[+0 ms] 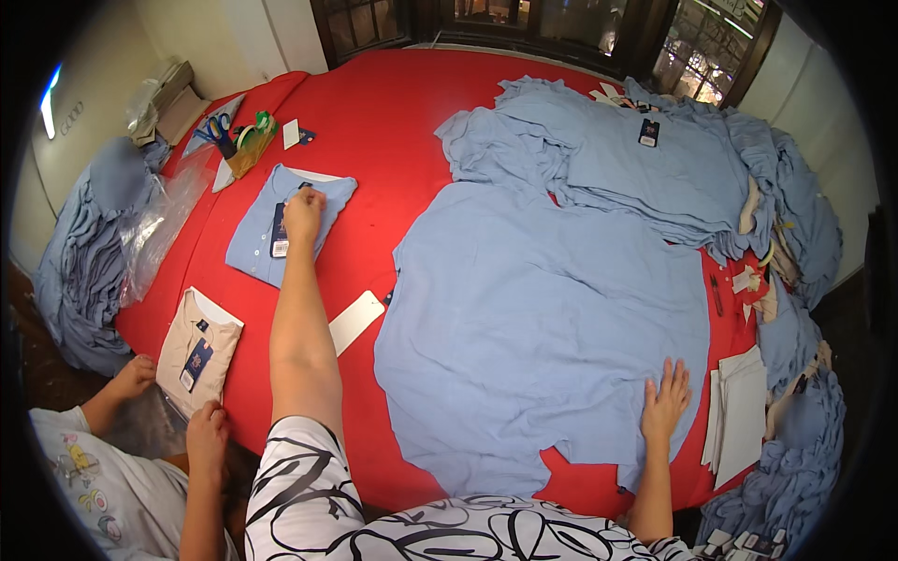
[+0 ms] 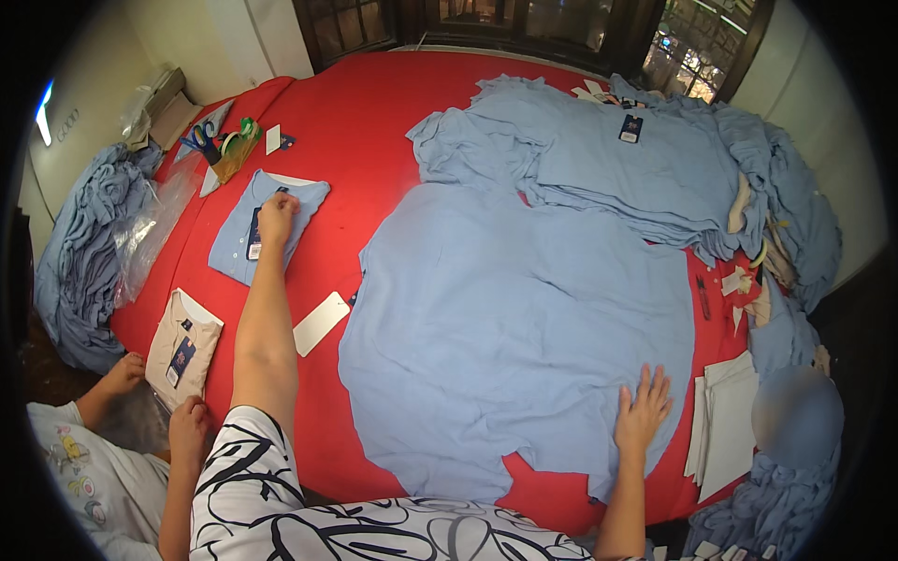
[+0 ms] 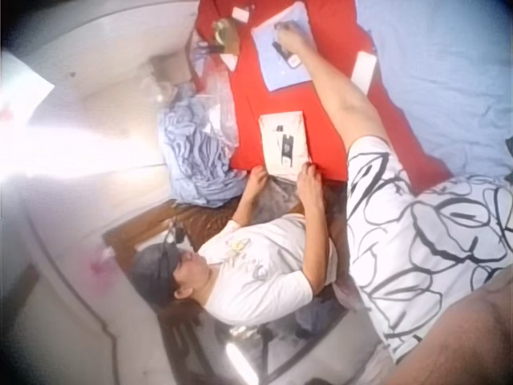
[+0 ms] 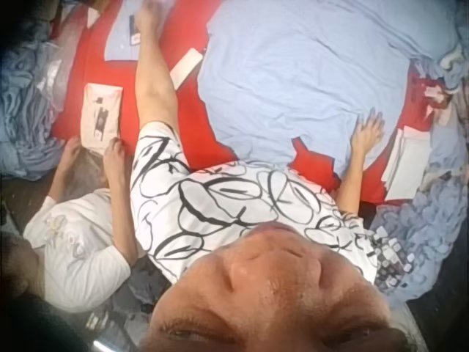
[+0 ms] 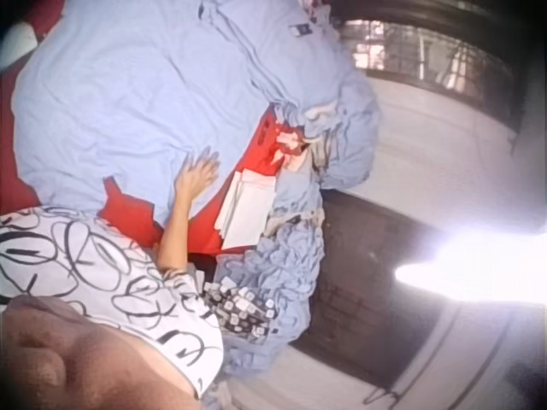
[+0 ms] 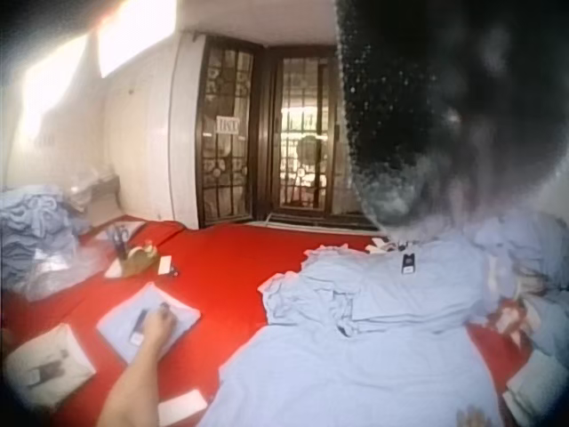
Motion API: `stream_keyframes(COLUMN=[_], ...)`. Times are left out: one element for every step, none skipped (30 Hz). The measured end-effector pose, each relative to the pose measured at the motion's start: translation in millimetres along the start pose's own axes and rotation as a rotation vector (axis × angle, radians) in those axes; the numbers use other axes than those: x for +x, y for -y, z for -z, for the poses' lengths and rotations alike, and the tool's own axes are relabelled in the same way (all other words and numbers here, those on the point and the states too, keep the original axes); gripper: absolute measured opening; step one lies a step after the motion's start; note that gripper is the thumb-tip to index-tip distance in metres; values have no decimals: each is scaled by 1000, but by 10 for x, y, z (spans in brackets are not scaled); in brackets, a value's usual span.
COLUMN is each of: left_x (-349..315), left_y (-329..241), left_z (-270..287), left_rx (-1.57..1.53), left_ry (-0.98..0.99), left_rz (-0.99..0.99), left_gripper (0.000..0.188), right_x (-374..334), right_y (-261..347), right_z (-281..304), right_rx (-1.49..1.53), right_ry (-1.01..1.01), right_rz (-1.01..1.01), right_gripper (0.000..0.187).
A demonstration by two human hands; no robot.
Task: The person folds light blue polo shirts around cardboard inserts on a red surface and stacks them, while another person places them into plastic bags.
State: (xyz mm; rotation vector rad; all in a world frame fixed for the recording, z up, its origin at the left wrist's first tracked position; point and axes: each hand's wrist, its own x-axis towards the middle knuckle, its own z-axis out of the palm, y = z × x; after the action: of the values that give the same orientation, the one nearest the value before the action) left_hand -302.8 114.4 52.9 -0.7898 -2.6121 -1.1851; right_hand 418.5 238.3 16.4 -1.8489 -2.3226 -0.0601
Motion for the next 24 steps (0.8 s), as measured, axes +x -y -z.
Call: stream_keyframes(left_x=[-37, -143, -274, -525, -865, -1270, -1615, -1939, -2267, -2562, -2825, -3126, -3394, -3563, -3709, -3859, -4006, -4088, -4207, -4379, -4456, -4557, -4645, -4703], left_y=[-59, -88, -82, -68, -122, -138, -99, -52, -96, 96, 273, 620, 611, 516, 388, 190, -8, -244, -372, -472, -538, -632, -750, -879], left_z=[41, 100, 217, 410, 605, 868, 1016, 1211, 1483, 1734, 2058, 2375, 2606, 2845, 2936, 2943, 2901, 2761, 2559, 2372, 2064, 1820, 1639, 1477], left_rx=[-78, -149, -162, -170, -234, -285, -193, -104, 98, 250, 475, 623, 668, 708, 730, 749, 764, 659, 567, 487, 395, 311, 273, 235], left_ry=[-37, -68, -113, -149, -120, -95, -47, -2, 114, 232, 420, 580, 698, 803, 728, 652, 573, 551, 489, 415, 440, 452, 399, 344], left_rz=[-31, -51, -69, -77, -45, -6, -43, -90, -80, -36, 8, 122, 322, 523, 496, 461, 425, 407, 371, 348, 262, 191, 92, -5], left_gripper=[17, 16, 15, 15, 15, 15, 17, 19, 22, 29, 34, 42, 46, 50, 52, 54, 56, 54, 53, 52, 48, 44, 41, 39], right_x=[-2, -9, 1, 16, 37, 50, 20, 4, -6, -24, -58, -72, -70, -89, -157, -261, -387, -519, -676, -749, -889, -977, -1050, -1110], right_y=[-14, -32, -36, -31, -33, -23, -67, -100, -141, -184, -242, -289, -364, -448, -553, -719, -917, -1072, -1128, -1150, -1222, -1257, -1249, -1205], right_z=[14, -11, -42, -64, -77, -96, -109, -115, -113, -100, -61, -24, 25, 80, 120, 173, 251, 330, 417, 491, 619, 693, 660, 620], right_rx=[1, -3, -5, -6, -17, -22, -17, -8, 3, 16, 26, 229, 413, 602, 563, 497, 431, 366, 262, 234, 190, 157, 193, 227], right_ry=[-7, -3, 3, -12, -22, -22, -28, -39, -38, -42, -40, -43, -51, -68, -131, -112, -96, -82, -143, -20, 78, 184, 189, 193], right_rz=[-2, 0, 7, 32, 44, 66, 56, 43, 31, 25, 19, 6, -6, -13, -42, -81, -118, -150, -169, -218, -300, -365, -293, -218], right_gripper=[58, 59, 59, 59, 59, 60, 60, 60, 59, 58, 57, 56, 56, 55, 51, 49, 48, 47, 44, 45, 46, 47, 51, 54])
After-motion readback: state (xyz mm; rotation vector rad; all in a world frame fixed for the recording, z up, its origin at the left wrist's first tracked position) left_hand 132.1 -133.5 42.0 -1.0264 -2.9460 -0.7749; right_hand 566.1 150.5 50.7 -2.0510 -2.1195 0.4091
